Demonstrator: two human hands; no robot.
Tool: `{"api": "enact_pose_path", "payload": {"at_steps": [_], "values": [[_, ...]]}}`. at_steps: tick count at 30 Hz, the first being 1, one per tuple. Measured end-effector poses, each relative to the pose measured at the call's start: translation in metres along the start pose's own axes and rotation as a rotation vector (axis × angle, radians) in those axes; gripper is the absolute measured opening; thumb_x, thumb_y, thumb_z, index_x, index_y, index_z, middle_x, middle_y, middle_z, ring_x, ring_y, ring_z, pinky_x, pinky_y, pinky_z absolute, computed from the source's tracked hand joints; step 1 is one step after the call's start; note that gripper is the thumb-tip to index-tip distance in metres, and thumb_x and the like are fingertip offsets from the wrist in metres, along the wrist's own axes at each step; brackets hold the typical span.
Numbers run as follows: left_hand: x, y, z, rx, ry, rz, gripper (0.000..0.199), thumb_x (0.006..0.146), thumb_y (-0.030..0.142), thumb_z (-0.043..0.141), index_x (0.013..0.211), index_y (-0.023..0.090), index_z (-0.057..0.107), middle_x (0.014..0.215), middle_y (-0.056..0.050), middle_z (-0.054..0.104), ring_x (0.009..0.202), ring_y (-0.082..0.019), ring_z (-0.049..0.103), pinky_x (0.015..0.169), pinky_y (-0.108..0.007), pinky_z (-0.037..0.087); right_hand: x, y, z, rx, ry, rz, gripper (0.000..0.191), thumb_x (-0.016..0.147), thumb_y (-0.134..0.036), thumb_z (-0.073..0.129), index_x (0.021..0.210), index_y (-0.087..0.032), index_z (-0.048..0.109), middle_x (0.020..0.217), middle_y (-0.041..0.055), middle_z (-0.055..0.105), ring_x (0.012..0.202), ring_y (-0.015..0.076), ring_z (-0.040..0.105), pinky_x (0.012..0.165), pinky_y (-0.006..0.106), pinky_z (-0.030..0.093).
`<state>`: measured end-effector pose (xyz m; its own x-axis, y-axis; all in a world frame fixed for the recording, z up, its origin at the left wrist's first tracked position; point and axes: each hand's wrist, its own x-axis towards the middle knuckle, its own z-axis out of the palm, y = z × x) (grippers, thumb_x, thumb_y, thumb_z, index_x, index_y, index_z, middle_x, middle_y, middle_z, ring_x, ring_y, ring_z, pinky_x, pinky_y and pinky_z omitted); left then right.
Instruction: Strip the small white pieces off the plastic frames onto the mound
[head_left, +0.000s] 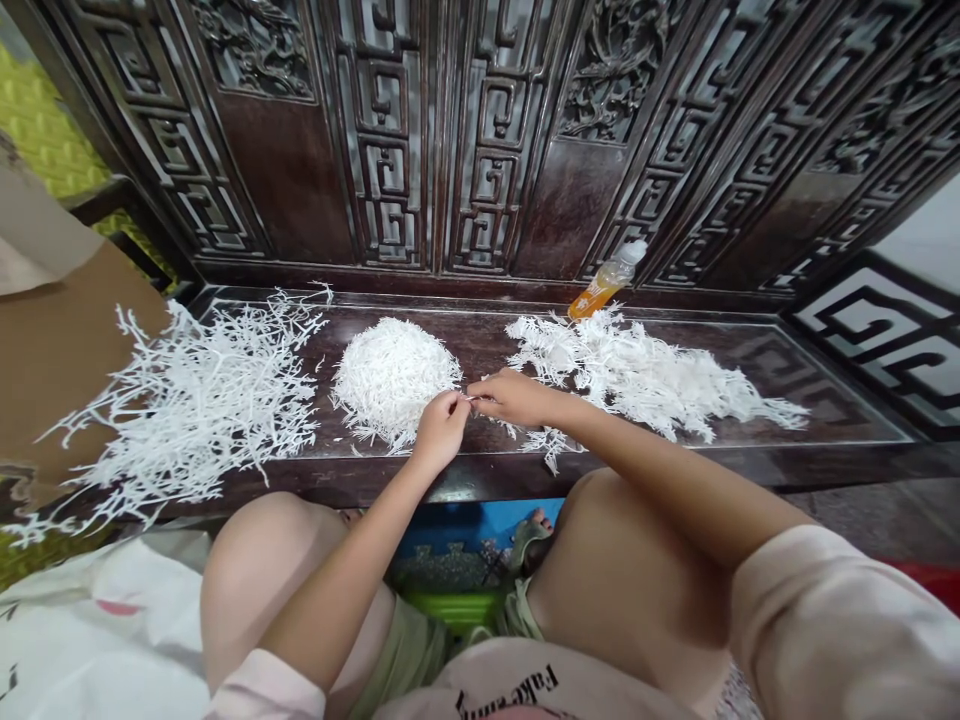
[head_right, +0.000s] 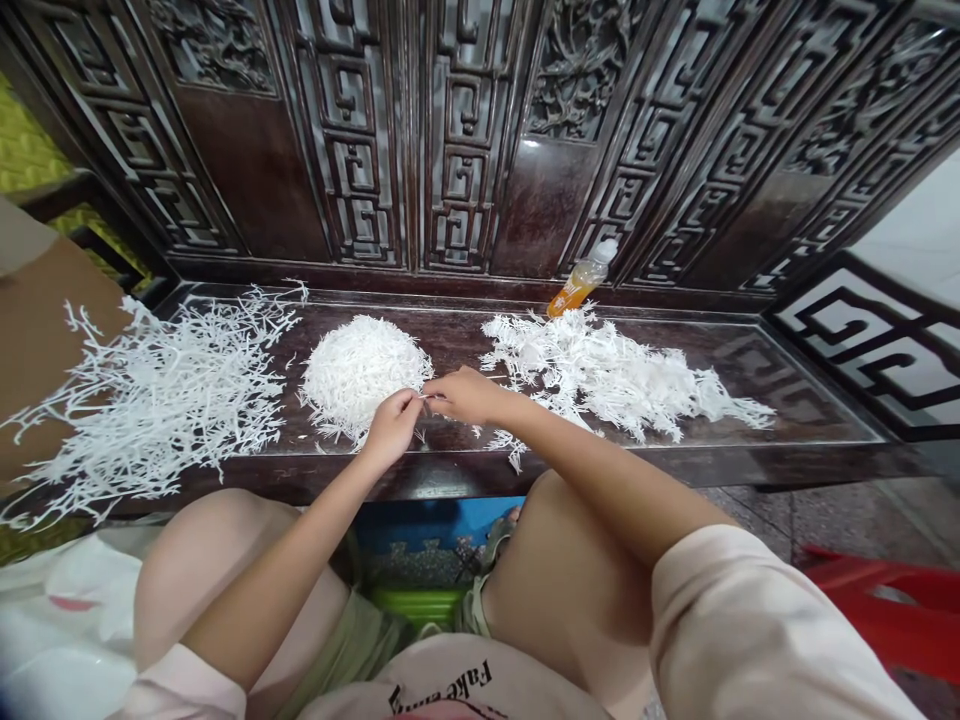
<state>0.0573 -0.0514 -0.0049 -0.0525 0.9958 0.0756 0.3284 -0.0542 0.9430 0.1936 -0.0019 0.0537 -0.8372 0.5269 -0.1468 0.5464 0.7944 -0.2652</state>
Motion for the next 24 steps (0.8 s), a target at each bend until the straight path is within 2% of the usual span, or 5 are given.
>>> {"api": "enact_pose_path", "payload": {"at_steps": [4,8,11,19,24], "values": [[-0.002,0.005,0.002,0.063,0.053,0.005,0.023,0.072,0.021,0.036,0.05,0.018,0.031,0.053,0.002,0.037,0.056,-0.011,0.036,0.054,-0.023,0.026,0.007,0.005,-0.001,-0.1,0.016,0.051,0.021,0.082,-0.028,0.034,0.07,-0.017,0.048,0.062,0.001,0.055,0.059,0.0119,0.045,0.067,0.027,0.024],[-0.01,0.012,-0.009,0.042,0.19,0.0,0.023,0.072,0.019,0.035,0.051,0.018,0.026,0.051,0.003,0.028,0.052,-0.01,0.032,0.05,-0.023,0.024,-0.005,0.047,-0.011,-0.044,0.082,0.464,0.021,0.078,-0.022,0.039,0.059,-0.015,0.043,0.058,0.0042,0.053,0.057,0.0118,0.042,0.07,0.03,0.025],[-0.005,0.007,-0.027,0.003,0.264,-0.035,0.021,0.074,0.022,0.034,0.053,0.018,0.035,0.053,0.003,0.034,0.053,-0.01,0.035,0.05,-0.023,0.026,-0.026,0.077,-0.017,0.018,0.113,0.554,0.023,0.081,-0.021,0.034,0.061,-0.015,0.042,0.066,0.0079,0.055,0.06,0.0125,0.044,0.065,0.029,0.029],[0.036,-0.045,-0.028,-0.015,0.418,-0.387,0.029,0.072,0.024,0.042,0.101,0.018,0.046,0.072,-0.001,0.052,0.059,-0.014,0.049,0.059,-0.027,0.036,-0.022,0.049,-0.008,0.694,0.085,0.341,0.02,0.077,-0.034,0.044,0.074,-0.015,0.05,0.071,0.0015,0.054,0.062,0.0105,0.05,0.061,0.023,0.038],[0.021,-0.031,-0.012,0.204,0.546,-0.175,0.028,0.074,0.027,0.044,0.1,0.019,0.049,0.078,-0.003,0.052,0.079,-0.018,0.049,0.072,-0.03,0.035,-0.005,0.032,-0.003,0.747,0.128,0.21,0.025,0.076,-0.04,0.047,0.073,-0.015,0.049,0.067,0.0004,0.052,0.063,0.0109,0.05,0.063,0.025,0.039]]}}
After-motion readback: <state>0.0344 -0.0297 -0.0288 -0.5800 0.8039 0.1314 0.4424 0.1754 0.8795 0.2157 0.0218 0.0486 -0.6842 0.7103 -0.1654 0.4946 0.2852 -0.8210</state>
